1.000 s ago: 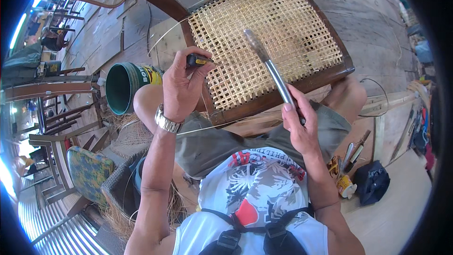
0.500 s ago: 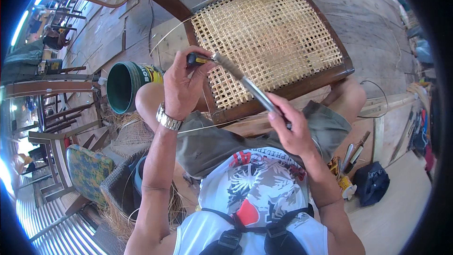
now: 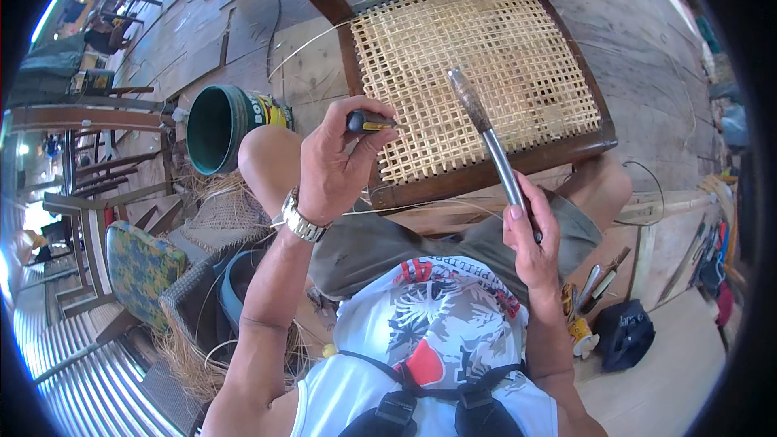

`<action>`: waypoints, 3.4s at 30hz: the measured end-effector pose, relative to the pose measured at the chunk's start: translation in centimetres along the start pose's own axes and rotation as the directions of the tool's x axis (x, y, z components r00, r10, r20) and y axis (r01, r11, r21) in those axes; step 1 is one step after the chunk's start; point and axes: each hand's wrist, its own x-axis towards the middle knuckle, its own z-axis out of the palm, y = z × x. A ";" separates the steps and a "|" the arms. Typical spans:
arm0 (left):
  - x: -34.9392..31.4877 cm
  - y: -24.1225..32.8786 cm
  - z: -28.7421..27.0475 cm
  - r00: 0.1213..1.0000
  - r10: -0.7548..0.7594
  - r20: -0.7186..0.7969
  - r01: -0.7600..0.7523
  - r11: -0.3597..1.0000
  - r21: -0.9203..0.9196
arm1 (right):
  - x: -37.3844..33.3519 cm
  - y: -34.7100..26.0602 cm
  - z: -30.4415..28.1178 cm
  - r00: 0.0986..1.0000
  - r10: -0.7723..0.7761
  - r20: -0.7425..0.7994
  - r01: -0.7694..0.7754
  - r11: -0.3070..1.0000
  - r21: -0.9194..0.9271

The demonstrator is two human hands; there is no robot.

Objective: Weaving a wicker or bamboo seat for a wooden chair using strands of material and a mallet.

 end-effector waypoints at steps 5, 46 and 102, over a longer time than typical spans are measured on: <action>0.7 -0.4 -0.7 0.993 -0.077 0.092 0.068 0.993 0.099 | -0.2 0.2 0.3 0.999 0.033 0.028 -0.033 0.999 0.000; -4.2 2.4 -0.1 0.992 -0.014 0.123 0.008 0.999 0.044 | -5.4 -1.6 -2.2 0.965 0.260 -0.009 -0.260 0.965 0.013; 0.1 -1.7 -3.6 0.990 -0.061 -0.129 0.064 0.998 0.019 | 0.1 -0.4 5.2 0.862 0.069 0.502 0.117 0.937 -0.329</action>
